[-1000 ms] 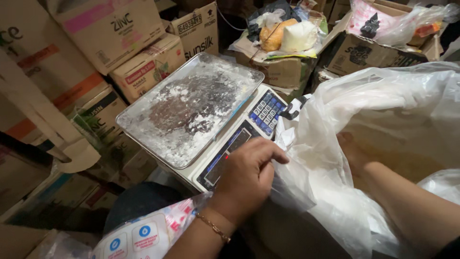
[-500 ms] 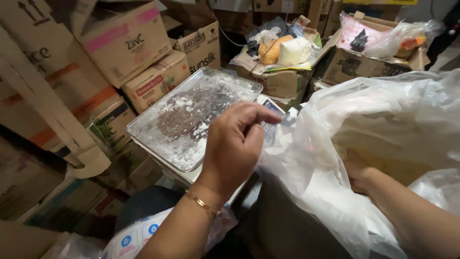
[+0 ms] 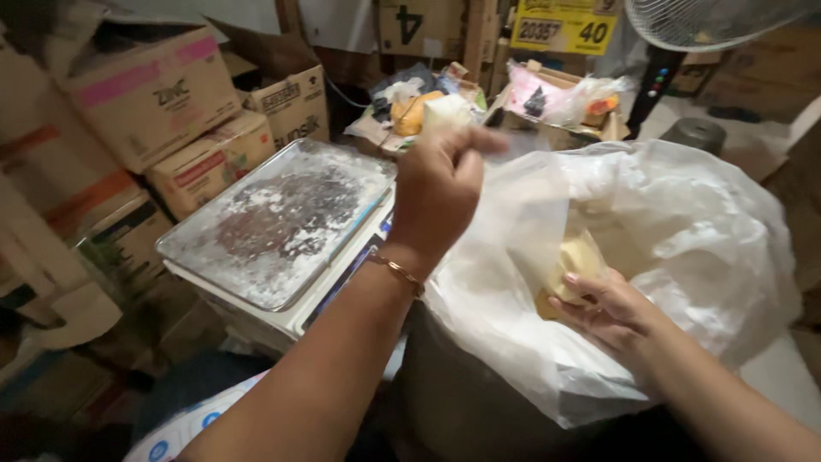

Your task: The person scoops a white powder from a large sack into small plastic bags using a blue scoop. They place each filled bag on a digital scale to check the weight, then tie the bag closed. The process is repeated for multiple bags.

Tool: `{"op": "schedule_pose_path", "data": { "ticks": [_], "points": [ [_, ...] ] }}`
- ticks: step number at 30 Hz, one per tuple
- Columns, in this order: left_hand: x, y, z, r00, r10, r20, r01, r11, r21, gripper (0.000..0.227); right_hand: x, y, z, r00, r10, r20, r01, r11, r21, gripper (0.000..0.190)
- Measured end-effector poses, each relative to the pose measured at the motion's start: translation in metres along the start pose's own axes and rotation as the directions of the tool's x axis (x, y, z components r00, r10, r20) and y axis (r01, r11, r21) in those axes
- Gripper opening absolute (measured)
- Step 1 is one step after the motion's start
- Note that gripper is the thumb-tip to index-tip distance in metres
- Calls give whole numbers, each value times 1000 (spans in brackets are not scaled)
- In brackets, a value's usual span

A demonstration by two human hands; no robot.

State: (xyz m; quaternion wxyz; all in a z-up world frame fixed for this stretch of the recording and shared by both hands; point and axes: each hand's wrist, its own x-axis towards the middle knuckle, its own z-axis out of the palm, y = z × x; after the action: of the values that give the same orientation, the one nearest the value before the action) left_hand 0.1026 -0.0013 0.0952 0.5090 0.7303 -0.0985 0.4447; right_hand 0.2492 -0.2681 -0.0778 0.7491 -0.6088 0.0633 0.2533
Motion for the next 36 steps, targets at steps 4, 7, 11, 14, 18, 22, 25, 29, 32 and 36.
{"op": "schedule_pose_path", "data": {
  "ticks": [4, 7, 11, 14, 18, 22, 25, 29, 32, 36],
  "points": [
    [-19, -37, 27, 979, -35, 201, 6, 989, 145, 23, -30, -23, 1, 987, -53, 151, 51, 999, 18, 55],
    [-25, -63, 40, 936, -172, 307, 76, 950, 302, 23, -64, -39, 10, 994, -87, 71, 91, 994, -52, 62],
    [-19, -86, 53, 870, -304, 387, 139, 906, 400, 26, -103, -74, 23, 957, -182, 226, 195, 980, -36, 71],
    [-14, -94, 63, 854, -316, 413, 132, 900, 415, 26, -123, -93, 26, 944, -204, 259, 227, 972, -64, 77],
    [-10, -95, 74, 807, -332, 488, 100, 891, 442, 29, -138, -115, 23, 952, -208, 224, 252, 949, -188, 86],
    [-9, -93, 87, 768, -351, 535, 112, 897, 427, 28, -139, -128, 10, 977, -175, 123, 207, 922, -327, 98],
    [-11, -91, 95, 715, -434, 548, 212, 882, 421, 28, -135, -131, 2, 986, -147, 78, 166, 887, -431, 102],
    [-14, -93, 104, 684, -433, 587, 238, 893, 382, 25, -131, -136, -3, 983, -148, 107, 182, 848, -498, 103],
    [-16, -94, 109, 727, -396, 562, 257, 915, 313, 27, -129, -141, -1, 989, -128, 68, 143, 792, -594, 102],
    [-17, -89, 111, 729, -418, 543, 239, 898, 370, 36, -127, -147, 9, 991, -128, 39, 120, 717, -687, 104]
  ]
}}
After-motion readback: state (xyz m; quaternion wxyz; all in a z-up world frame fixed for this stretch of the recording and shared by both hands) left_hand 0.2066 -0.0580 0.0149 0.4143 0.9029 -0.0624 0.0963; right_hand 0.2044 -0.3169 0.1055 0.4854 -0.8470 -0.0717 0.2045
